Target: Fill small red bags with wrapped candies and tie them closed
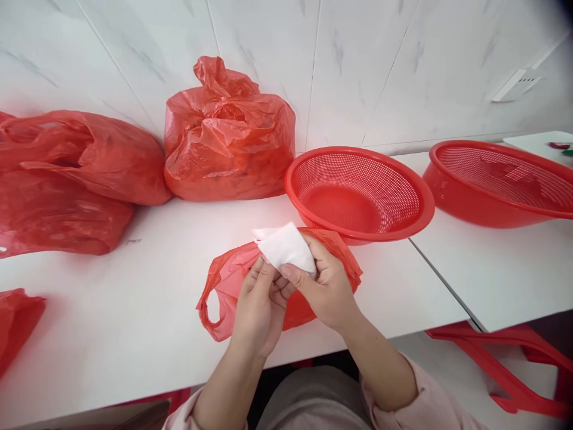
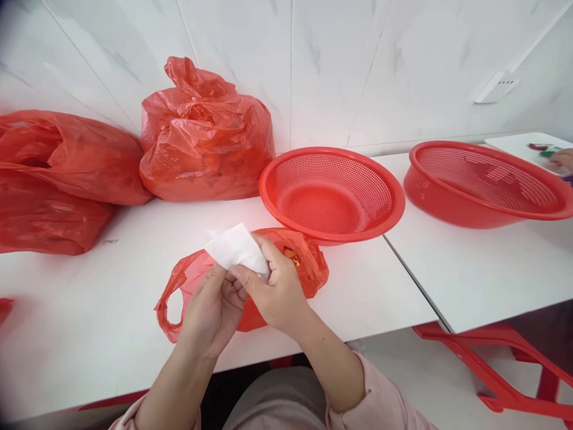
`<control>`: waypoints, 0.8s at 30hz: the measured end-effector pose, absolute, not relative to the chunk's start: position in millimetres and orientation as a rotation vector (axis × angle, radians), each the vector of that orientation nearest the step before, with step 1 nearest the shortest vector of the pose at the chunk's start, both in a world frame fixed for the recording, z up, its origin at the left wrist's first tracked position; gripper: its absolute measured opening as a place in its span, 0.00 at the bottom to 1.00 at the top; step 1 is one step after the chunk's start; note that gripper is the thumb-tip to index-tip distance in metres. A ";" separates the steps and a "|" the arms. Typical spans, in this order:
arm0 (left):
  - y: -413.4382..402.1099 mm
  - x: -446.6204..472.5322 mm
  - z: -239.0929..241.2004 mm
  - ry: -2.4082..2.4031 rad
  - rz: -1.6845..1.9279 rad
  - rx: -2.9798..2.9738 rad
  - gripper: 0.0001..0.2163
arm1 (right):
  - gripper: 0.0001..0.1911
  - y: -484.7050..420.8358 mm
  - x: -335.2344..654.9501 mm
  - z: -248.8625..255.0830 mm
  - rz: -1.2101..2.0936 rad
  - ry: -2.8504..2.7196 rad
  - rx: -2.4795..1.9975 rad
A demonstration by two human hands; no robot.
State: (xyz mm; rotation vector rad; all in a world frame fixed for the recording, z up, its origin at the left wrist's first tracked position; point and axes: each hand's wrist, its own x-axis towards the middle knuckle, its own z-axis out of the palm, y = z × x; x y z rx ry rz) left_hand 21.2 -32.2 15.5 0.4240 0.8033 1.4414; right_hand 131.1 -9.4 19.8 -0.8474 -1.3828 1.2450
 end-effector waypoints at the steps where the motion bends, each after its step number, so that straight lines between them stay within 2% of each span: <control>1: -32.0 19.9 15.2 0.814 1.450 0.437 0.08 | 0.20 -8.7 131.7 21.6 1.251 -1.410 -0.853; 6: -31.5 17.0 14.7 0.870 1.441 0.526 0.09 | 0.12 -9.1 129.4 25.7 1.281 -1.458 -0.905; 10: -32.7 20.1 11.7 0.922 1.515 0.604 0.08 | 0.05 -10.4 121.1 23.6 1.282 -1.263 -0.951; 14: -35.1 23.0 7.7 1.007 1.527 0.771 0.09 | 0.10 -8.5 116.4 21.3 1.297 -1.078 -0.913; 21: -37.5 24.1 9.3 1.093 1.517 0.942 0.07 | 0.22 -3.3 115.9 15.9 1.523 -0.797 -0.752; 24: -37.8 22.9 9.9 1.126 1.510 0.988 0.07 | 0.21 3.0 117.2 15.4 1.589 -0.682 -0.766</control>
